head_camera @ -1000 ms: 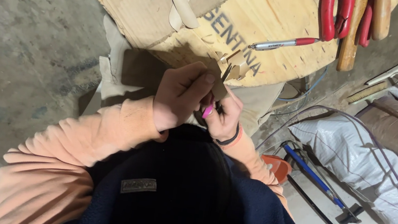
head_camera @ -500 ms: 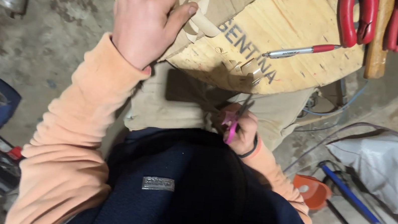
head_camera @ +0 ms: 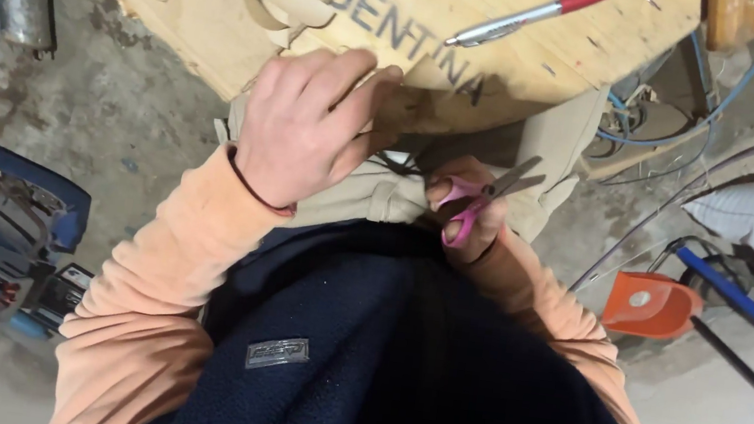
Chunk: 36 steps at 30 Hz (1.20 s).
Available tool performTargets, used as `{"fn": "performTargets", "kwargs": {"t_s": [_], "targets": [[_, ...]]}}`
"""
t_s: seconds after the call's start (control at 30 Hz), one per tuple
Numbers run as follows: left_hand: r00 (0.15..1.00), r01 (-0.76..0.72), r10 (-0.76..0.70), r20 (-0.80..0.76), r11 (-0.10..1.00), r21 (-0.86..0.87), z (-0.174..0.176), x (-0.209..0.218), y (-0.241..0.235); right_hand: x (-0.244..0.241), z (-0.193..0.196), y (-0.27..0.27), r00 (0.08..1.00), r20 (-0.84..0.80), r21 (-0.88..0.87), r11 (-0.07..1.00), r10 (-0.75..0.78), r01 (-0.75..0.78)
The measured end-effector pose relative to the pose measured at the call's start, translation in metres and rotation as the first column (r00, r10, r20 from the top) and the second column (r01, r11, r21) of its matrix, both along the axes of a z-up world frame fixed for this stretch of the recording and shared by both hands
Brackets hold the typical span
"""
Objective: Cutting a piece of cardboard into a specific shape using scissors.
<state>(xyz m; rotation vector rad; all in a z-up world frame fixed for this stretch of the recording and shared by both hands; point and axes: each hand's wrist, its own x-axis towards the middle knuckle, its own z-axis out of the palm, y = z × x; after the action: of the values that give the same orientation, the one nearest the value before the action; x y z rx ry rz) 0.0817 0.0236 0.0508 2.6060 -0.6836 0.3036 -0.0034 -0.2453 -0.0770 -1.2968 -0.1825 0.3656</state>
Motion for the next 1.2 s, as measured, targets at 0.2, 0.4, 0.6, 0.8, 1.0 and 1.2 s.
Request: {"fn": "performTargets", "kwargs": {"t_s": [0.2,0.4,0.6,0.8,1.0,1.2], "targets": [[0.995,-0.054,0.053,-0.083,0.999,-0.004,0.001,0.007,-0.011,0.008,-0.003,-0.007,0.987,0.153,-0.031,0.998,0.050,-0.046],[0.989,-0.098,0.084,-0.124,0.989,-0.114,0.002,0.007,-0.016,0.009,-0.017,-0.010,0.945,0.314,-0.241,0.970,0.094,-0.016],[0.963,-0.063,0.020,-0.269,0.986,-0.151,0.006,0.019,-0.013,0.012,0.004,-0.003,0.963,0.253,-0.189,0.981,0.089,-0.041],[0.960,-0.122,0.045,-0.276,0.955,-0.269,-0.002,0.022,-0.003,0.011,0.005,0.006,0.983,0.176,0.049,0.998,-0.058,0.050],[0.914,-0.241,0.050,-0.403,0.865,-0.440,0.021,0.006,0.007,0.025,0.023,0.006,0.994,0.080,0.067,0.995,-0.078,0.073],[0.841,-0.140,-0.296,-0.452,0.689,-0.711,-0.033,-0.034,0.000,0.030,-0.005,-0.036,0.859,0.285,-0.095,0.879,-0.425,0.467]]}}
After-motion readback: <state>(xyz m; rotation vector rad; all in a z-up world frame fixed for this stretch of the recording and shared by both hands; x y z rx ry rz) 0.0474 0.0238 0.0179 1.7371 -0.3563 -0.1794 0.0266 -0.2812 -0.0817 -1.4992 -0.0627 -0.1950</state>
